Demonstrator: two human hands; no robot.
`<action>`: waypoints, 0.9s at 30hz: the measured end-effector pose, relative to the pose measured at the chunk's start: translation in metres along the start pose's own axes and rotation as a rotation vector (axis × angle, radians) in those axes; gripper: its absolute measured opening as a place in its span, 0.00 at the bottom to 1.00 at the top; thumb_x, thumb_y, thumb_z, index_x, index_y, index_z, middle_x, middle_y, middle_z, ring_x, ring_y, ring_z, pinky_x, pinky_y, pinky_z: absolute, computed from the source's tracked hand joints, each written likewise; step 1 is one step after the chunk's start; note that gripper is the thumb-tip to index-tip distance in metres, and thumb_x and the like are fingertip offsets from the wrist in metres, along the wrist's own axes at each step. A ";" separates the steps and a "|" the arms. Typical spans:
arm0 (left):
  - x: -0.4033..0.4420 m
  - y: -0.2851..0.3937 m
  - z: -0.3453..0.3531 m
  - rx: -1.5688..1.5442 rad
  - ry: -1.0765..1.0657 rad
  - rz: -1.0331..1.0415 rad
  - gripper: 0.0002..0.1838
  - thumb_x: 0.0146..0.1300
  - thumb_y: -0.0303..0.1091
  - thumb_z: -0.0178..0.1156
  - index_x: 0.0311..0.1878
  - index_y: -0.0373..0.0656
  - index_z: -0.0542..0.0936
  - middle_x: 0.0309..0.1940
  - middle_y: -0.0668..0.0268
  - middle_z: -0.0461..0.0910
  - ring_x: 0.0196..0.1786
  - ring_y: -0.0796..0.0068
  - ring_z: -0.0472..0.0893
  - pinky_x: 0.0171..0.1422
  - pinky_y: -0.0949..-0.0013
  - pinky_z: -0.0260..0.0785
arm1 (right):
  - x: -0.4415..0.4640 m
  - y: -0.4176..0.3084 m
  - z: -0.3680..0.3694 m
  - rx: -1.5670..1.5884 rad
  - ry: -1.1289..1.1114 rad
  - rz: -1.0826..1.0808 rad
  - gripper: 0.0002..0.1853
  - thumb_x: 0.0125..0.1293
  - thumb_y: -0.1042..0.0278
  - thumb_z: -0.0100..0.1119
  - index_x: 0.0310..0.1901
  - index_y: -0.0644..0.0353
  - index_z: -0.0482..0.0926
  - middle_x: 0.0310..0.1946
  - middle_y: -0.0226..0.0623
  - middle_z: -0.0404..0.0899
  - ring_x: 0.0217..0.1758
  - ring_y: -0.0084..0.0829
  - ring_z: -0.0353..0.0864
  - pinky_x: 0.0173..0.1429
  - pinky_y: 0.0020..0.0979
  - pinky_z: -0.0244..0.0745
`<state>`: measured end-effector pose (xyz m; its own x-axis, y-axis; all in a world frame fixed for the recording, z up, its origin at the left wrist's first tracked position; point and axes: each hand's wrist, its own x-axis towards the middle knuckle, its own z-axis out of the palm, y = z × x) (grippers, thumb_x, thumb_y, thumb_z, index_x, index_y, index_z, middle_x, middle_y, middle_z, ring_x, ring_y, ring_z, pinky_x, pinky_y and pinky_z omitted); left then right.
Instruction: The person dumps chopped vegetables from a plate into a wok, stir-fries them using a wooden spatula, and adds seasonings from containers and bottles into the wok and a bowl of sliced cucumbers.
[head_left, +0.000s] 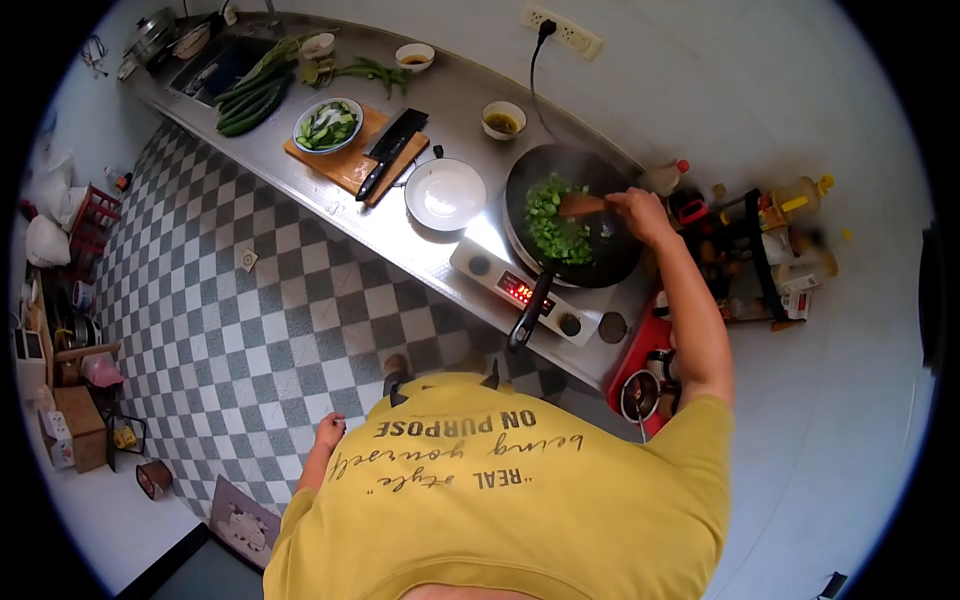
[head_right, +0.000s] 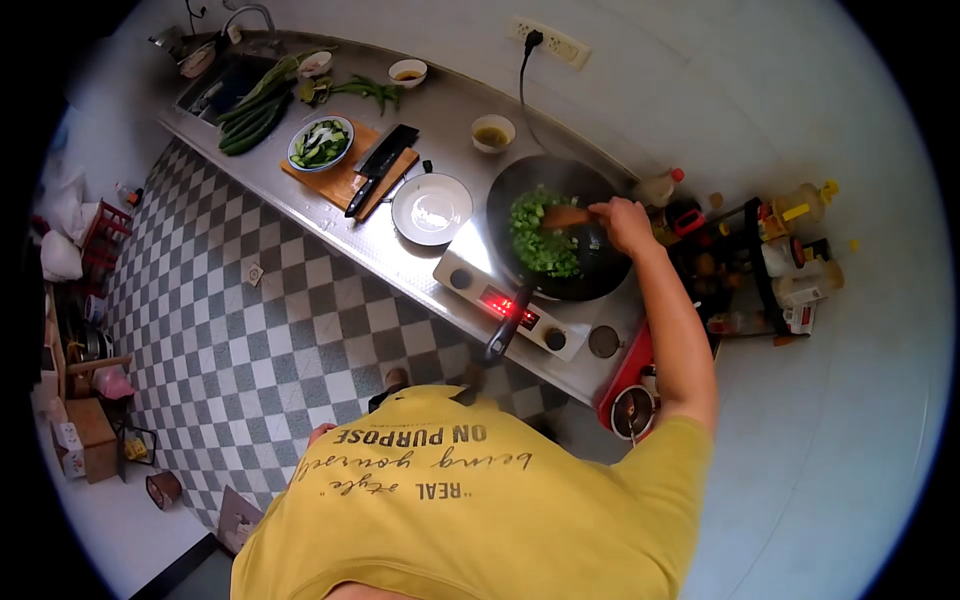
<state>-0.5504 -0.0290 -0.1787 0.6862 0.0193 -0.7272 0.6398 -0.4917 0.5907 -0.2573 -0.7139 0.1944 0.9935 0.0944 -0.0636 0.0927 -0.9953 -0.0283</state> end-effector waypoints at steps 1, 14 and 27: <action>0.000 -0.004 -0.003 -0.006 -0.005 0.005 0.12 0.57 0.30 0.54 0.44 0.40 0.77 0.26 0.60 0.80 0.30 0.71 0.79 0.37 0.68 0.72 | 0.003 -0.008 0.006 0.022 0.024 -0.025 0.13 0.57 0.69 0.54 0.44 0.49 0.79 0.33 0.40 0.76 0.41 0.46 0.75 0.47 0.43 0.67; 0.022 0.057 -0.005 0.086 -0.056 0.109 0.14 0.56 0.26 0.51 0.46 0.38 0.76 0.26 0.60 0.79 0.28 0.72 0.78 0.35 0.70 0.71 | -0.070 0.022 -0.008 0.014 -0.192 0.302 0.12 0.56 0.64 0.56 0.43 0.47 0.81 0.39 0.38 0.80 0.46 0.41 0.77 0.48 0.38 0.72; 0.043 0.067 -0.014 0.115 -0.019 0.227 0.14 0.57 0.29 0.53 0.46 0.38 0.76 0.30 0.57 0.80 0.32 0.70 0.79 0.39 0.69 0.72 | -0.016 -0.009 0.027 0.176 -0.050 0.322 0.13 0.58 0.67 0.55 0.46 0.51 0.79 0.41 0.42 0.79 0.46 0.43 0.77 0.49 0.39 0.72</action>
<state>-0.4732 -0.0493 -0.1652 0.8004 -0.1189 -0.5875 0.4257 -0.5774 0.6967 -0.2757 -0.7062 0.1685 0.9651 -0.2179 -0.1455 -0.2413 -0.9554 -0.1699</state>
